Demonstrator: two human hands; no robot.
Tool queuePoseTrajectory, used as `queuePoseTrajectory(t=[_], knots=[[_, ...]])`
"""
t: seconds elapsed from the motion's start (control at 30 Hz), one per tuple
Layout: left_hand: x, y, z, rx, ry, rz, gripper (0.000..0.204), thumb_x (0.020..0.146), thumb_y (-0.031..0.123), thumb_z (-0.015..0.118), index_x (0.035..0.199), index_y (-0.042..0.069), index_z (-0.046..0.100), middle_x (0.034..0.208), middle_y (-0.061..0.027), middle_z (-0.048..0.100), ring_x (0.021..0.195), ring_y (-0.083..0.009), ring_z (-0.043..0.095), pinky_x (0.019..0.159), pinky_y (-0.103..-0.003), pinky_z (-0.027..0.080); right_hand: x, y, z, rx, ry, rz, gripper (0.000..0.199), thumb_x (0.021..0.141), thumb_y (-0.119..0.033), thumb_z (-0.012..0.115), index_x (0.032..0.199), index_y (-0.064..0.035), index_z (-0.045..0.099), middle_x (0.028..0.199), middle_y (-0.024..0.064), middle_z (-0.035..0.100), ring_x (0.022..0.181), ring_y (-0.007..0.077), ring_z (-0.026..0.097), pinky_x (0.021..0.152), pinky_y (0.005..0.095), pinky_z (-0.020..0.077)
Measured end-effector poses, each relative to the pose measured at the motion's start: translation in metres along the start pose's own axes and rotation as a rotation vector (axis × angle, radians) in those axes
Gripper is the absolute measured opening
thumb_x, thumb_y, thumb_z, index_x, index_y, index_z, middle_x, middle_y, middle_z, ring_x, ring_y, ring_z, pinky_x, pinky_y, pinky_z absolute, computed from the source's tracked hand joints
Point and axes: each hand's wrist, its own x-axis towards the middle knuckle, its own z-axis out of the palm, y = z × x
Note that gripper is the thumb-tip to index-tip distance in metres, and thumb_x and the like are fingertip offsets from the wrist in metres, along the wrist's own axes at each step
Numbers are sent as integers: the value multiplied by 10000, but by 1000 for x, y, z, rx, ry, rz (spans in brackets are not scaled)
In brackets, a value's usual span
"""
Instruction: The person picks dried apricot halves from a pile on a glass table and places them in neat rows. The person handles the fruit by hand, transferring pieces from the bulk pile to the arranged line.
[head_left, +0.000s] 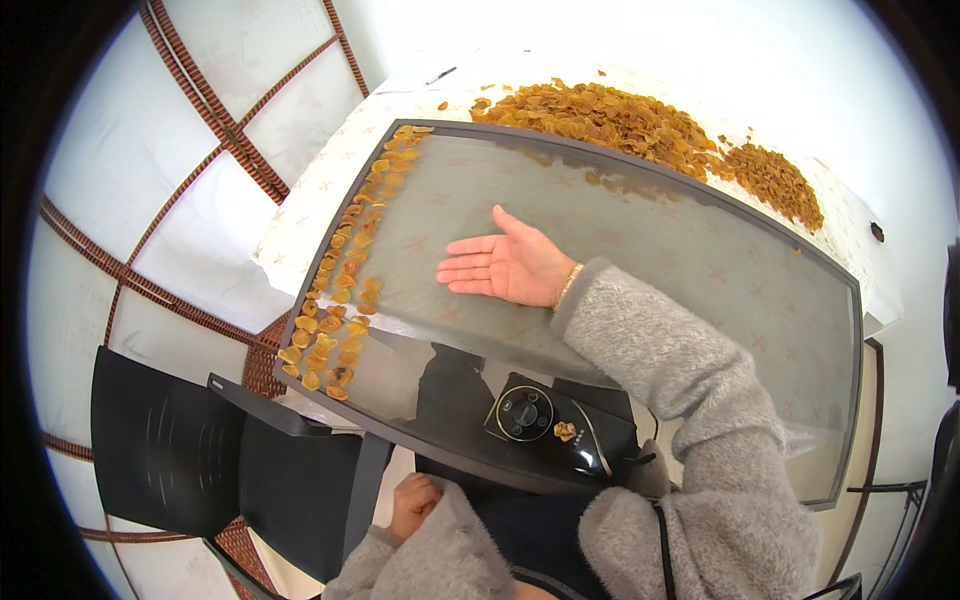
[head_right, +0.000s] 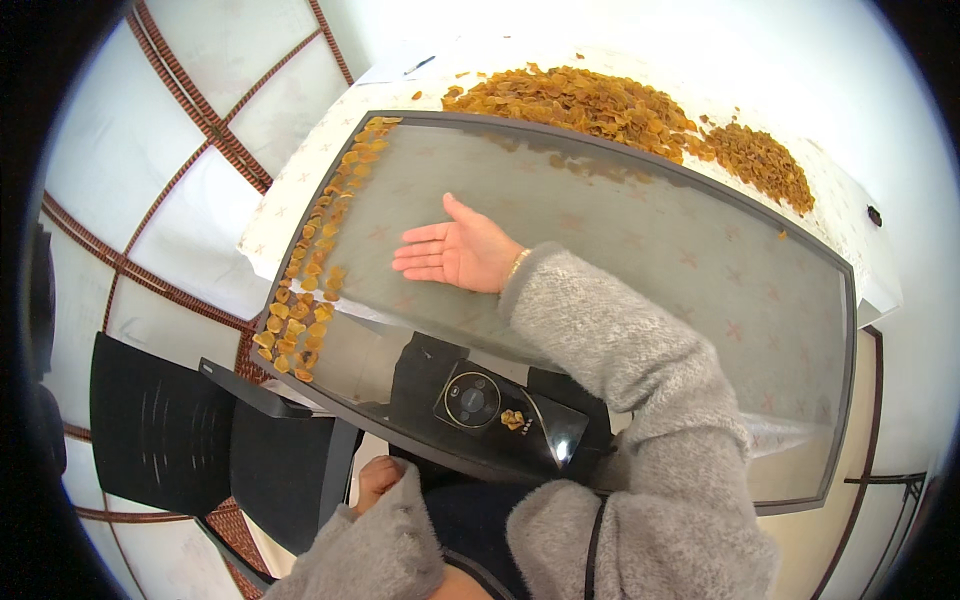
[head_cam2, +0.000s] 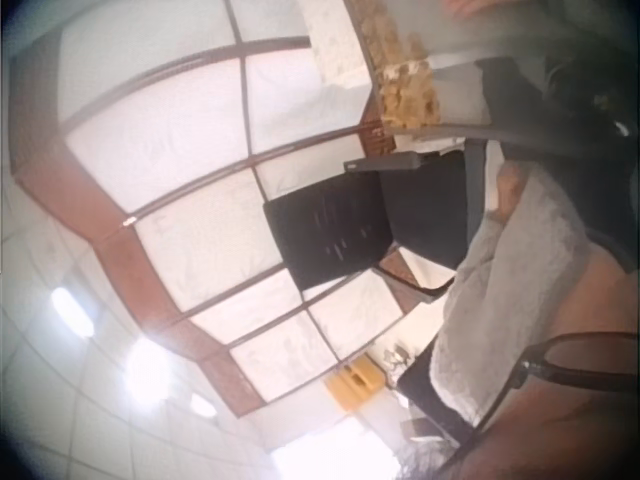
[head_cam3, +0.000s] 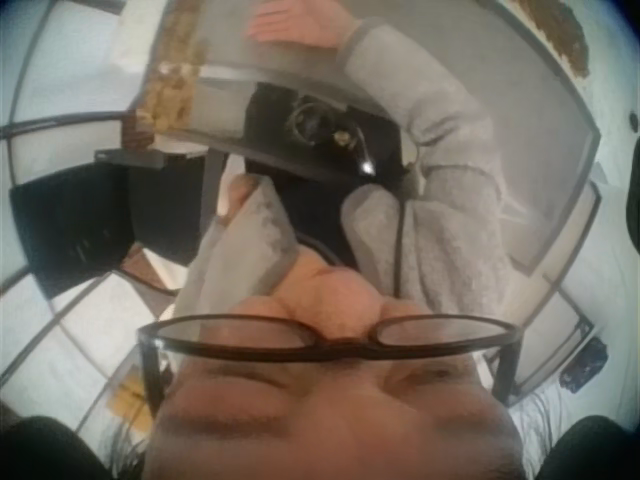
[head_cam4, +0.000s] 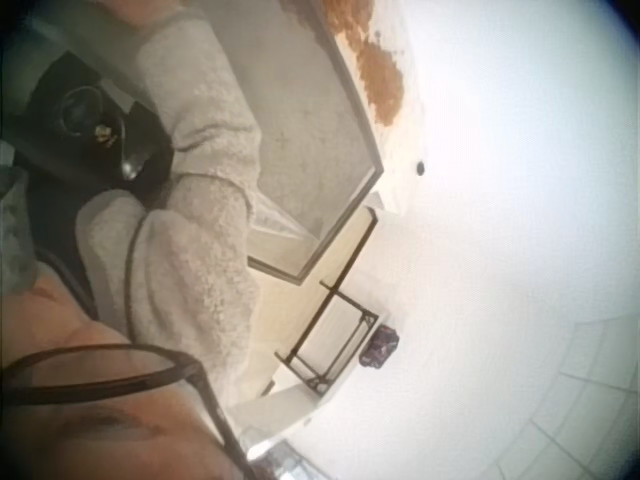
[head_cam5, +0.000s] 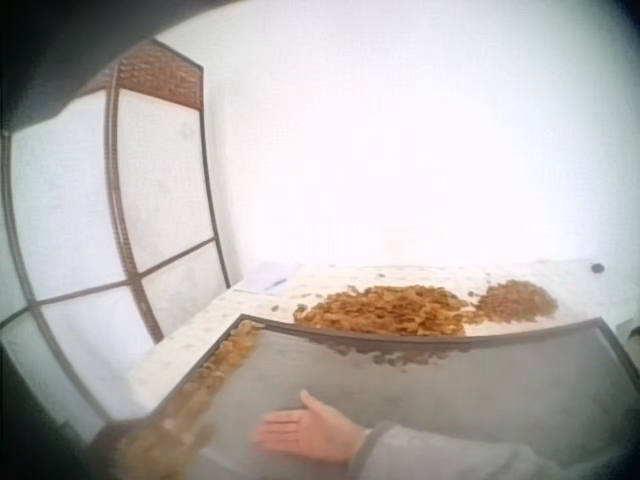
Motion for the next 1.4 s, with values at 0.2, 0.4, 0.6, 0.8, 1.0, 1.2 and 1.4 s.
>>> queuePoseTrajectory(t=[0.2,0.4,0.6,0.8,1.0,1.2,1.4], knots=[[-18,-38,35,-220,179,-363,229,702,-163,459,626,24,567,637,-81,583,618,-186,567,564,-300,424,1,1,0,-6,-25,-15,816,1032,-577,280,1352,169,369,1376,371,432,1321,460,446,1130,528,377],[-3,-14,28,-352,163,-565,214,726,-137,458,725,13,611,735,-60,610,713,-160,576,654,-284,465,0,1,0,-15,-40,-14,803,1036,-573,271,1350,157,383,1378,359,444,1314,457,457,1128,533,377],[30,34,-2,-678,-61,-582,248,899,33,554,1147,31,568,1031,-50,630,962,-137,575,884,-298,456,0,1,2,-36,-36,-11,809,1038,-577,237,1351,153,387,1379,358,445,1322,455,452,1131,524,377],[36,44,-4,-811,-227,-537,273,940,145,595,1174,7,574,1083,-68,640,973,-135,571,895,-296,453,-1,-1,4,10,-16,-27,773,1043,-544,294,1331,165,397,1355,375,457,1290,457,485,1113,512,407],[19,23,1,-812,-199,-559,305,964,160,555,1215,-7,605,1071,-78,651,952,-125,565,884,-274,448,-23,-83,-11,-520,43,-406,342,1008,-291,554,1098,33,615,1082,180,690,1020,256,681,915,364,573],[16,24,-10,-770,-210,-653,284,976,136,522,1205,4,628,1044,-69,653,968,-119,569,878,-266,441,-74,-202,-65,-1410,1186,-740,468,940,-265,629,1325,-4,574,1269,145,649,1130,229,630,993,369,508],[4,14,-13,-747,-198,-699,287,987,135,506,1208,-5,626,1042,-59,643,981,-114,566,882,-260,433,-87,-258,-140,-1800,1392,-469,860,893,-573,615,1521,-54,340,1525,171,412,1400,306,410,1140,434,361]])
